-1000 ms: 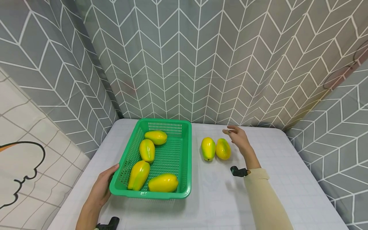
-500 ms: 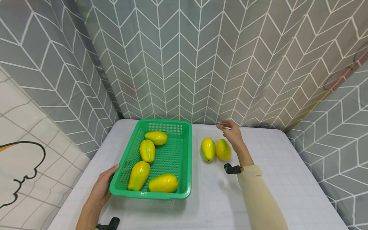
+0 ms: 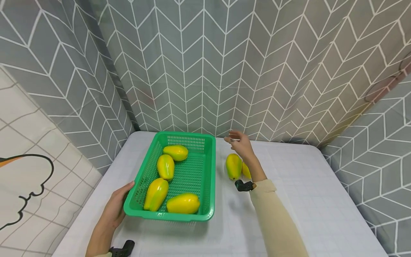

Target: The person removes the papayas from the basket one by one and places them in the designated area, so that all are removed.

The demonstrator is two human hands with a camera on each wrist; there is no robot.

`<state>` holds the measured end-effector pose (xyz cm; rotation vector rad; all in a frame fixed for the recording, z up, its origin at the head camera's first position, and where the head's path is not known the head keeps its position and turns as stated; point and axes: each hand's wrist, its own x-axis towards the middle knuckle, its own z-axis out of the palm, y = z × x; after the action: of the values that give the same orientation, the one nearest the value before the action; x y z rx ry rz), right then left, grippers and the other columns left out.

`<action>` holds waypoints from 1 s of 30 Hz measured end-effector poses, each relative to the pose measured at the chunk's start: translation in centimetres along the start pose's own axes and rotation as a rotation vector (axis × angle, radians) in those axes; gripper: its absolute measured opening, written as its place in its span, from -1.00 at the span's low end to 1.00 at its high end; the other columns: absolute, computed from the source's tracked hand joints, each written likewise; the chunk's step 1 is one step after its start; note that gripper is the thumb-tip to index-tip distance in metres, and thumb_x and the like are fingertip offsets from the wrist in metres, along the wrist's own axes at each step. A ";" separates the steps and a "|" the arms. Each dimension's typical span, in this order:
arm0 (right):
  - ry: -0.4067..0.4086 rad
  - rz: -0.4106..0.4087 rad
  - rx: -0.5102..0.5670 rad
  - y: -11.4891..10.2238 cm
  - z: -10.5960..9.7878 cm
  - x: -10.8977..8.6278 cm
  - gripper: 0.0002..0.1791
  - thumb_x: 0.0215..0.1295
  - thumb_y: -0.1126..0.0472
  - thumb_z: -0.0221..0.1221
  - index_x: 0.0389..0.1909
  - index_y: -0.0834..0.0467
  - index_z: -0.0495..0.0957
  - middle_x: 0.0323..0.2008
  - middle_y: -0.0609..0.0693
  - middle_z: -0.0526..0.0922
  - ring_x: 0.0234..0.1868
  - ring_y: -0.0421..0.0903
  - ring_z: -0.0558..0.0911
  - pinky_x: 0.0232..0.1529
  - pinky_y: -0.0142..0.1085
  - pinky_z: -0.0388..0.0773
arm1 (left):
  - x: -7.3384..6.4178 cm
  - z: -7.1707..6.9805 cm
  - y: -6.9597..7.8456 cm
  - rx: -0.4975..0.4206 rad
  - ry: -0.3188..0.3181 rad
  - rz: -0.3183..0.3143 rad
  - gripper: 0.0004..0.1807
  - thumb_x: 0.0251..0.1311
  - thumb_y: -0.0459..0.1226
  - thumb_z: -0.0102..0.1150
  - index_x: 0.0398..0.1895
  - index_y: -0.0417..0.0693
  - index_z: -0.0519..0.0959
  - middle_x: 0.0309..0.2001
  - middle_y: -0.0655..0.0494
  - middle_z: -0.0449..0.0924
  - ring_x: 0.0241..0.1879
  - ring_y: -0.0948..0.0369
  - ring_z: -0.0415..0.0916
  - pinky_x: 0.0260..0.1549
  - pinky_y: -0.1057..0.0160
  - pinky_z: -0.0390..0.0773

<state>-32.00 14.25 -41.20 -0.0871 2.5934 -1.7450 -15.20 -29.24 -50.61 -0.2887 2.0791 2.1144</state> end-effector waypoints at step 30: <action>-0.105 -0.087 0.079 -4.1 7.9 0.4 -0.46 0.51 0.10 0.26 0.43 0.14 0.48 0.35 0.20 0.58 0.23 0.20 0.65 0.20 0.00 0.67 | 0.1 0.1 0.3 -0.006 0.005 -0.021 -0.57 0.66 0.16 -0.15 0.12 0.20 0.66 -0.07 0.44 0.69 -0.05 0.44 0.65 -0.02 0.42 0.72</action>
<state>-31.89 5.35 -40.42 -0.2871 2.4795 -1.8149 -15.33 -29.14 -50.37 -0.3160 2.0632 2.1107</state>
